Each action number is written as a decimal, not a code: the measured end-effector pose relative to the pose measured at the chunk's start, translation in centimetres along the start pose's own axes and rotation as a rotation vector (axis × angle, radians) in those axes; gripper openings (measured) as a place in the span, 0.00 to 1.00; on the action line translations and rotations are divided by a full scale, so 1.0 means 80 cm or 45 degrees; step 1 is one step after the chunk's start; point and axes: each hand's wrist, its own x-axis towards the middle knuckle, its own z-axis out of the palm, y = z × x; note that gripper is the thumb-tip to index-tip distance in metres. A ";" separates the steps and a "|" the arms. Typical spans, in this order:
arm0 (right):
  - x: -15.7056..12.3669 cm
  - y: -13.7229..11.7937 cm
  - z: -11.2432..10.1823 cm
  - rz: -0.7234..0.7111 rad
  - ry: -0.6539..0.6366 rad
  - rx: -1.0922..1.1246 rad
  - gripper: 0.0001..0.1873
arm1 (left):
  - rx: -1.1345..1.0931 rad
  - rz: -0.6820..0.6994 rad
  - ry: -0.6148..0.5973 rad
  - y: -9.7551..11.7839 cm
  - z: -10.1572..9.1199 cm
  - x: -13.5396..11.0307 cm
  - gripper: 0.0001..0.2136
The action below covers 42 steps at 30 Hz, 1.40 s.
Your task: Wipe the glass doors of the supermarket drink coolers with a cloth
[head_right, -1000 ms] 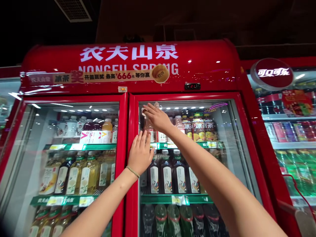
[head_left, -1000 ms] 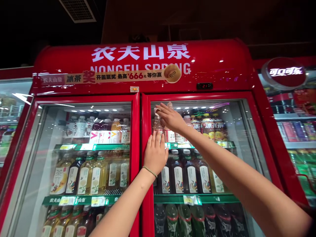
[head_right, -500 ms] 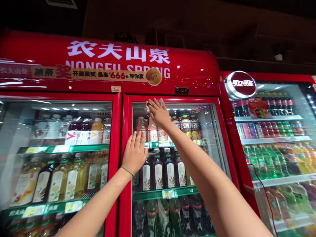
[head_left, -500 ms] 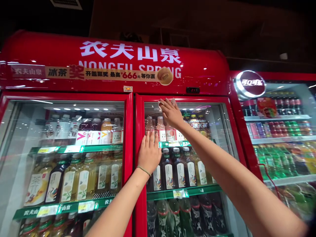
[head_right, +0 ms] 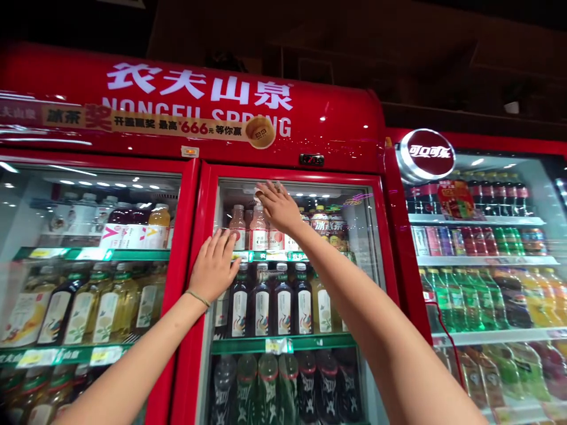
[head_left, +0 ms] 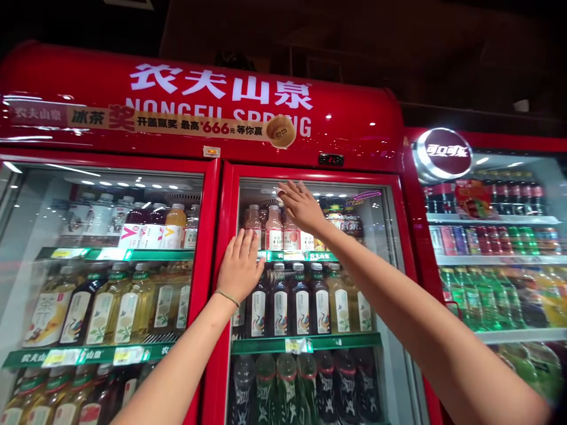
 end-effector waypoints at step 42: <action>-0.034 0.051 -0.006 0.184 0.175 -0.209 0.23 | 0.020 -0.067 0.145 0.016 0.032 0.142 0.24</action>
